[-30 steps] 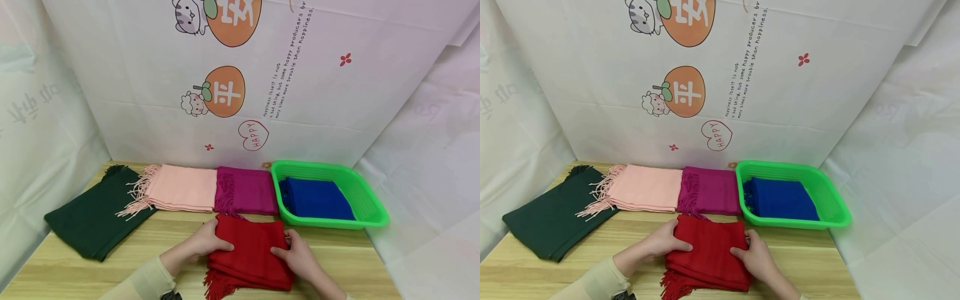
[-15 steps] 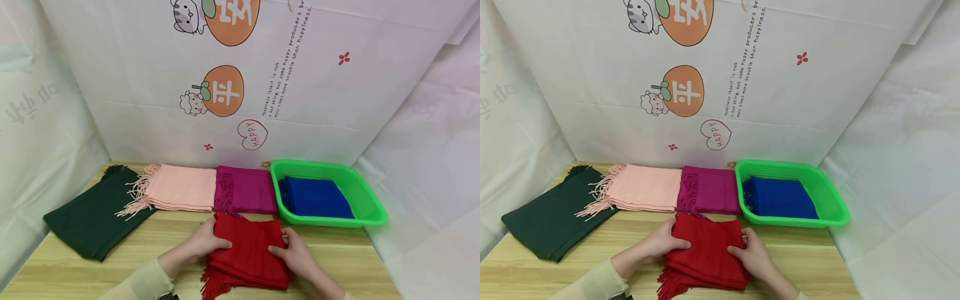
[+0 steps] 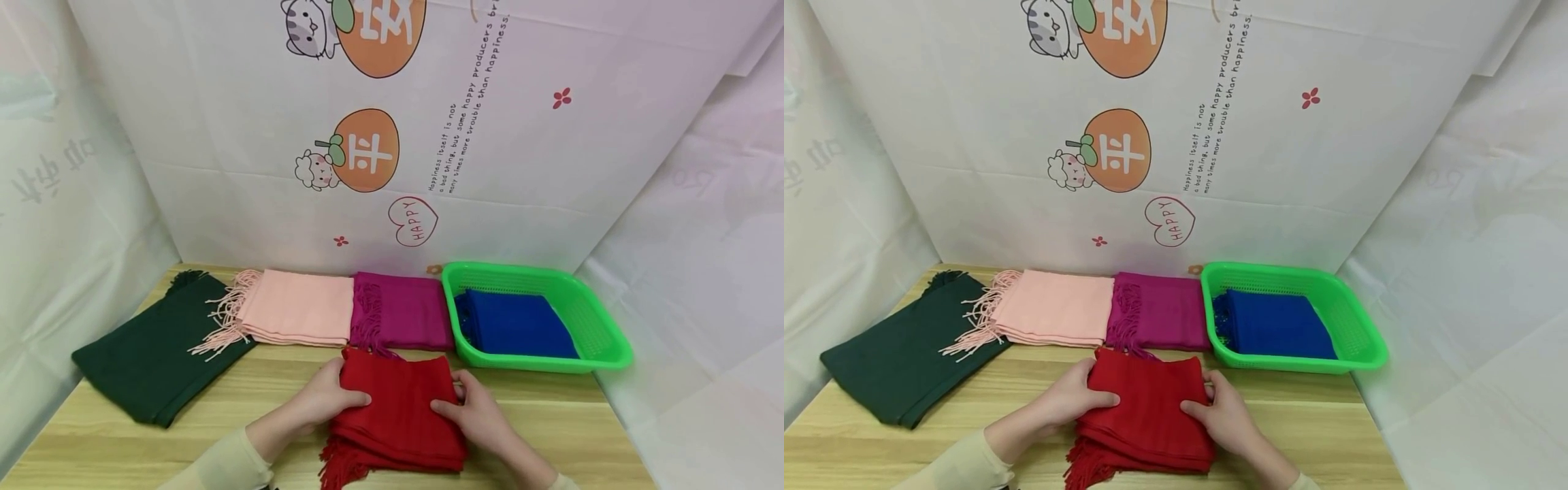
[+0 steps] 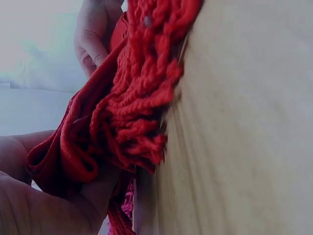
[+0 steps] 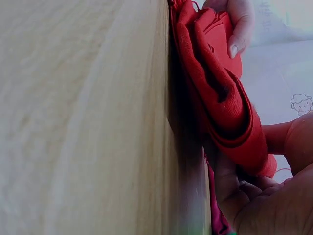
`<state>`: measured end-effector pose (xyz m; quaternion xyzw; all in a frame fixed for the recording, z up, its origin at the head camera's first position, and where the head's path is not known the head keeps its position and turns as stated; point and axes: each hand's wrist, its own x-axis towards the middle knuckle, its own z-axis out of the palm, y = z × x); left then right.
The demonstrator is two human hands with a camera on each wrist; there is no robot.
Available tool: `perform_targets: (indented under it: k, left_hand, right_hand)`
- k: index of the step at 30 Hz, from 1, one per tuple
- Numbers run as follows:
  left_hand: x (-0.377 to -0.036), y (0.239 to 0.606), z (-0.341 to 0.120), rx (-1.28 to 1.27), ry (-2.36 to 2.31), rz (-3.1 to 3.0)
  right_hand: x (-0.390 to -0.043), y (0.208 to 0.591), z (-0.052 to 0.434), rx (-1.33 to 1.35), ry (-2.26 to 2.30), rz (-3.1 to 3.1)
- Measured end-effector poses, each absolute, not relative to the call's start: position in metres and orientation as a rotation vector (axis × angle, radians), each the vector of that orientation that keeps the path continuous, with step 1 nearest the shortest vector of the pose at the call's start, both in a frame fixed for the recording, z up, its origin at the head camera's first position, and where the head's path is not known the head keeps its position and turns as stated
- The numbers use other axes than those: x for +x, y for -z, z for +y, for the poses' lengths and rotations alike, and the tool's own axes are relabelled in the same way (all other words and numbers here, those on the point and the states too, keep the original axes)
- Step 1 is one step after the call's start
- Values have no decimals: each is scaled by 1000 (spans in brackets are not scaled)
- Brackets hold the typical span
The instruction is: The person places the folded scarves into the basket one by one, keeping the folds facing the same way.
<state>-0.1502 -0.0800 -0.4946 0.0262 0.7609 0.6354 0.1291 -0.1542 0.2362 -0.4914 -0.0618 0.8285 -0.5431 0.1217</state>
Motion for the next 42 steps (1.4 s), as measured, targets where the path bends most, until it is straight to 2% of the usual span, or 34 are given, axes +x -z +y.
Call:
perform_targets:
  k: [19, 42]
  left_hand:
    - [-144, 484, -92, 43, -1912, 2145]
    - [-144, 454, -97, 46, -1990, 2179]
  right_hand:
    - [-155, 480, 226, -234, 1599, 2389]
    - [-163, 445, 224, -249, 1670, 2389]
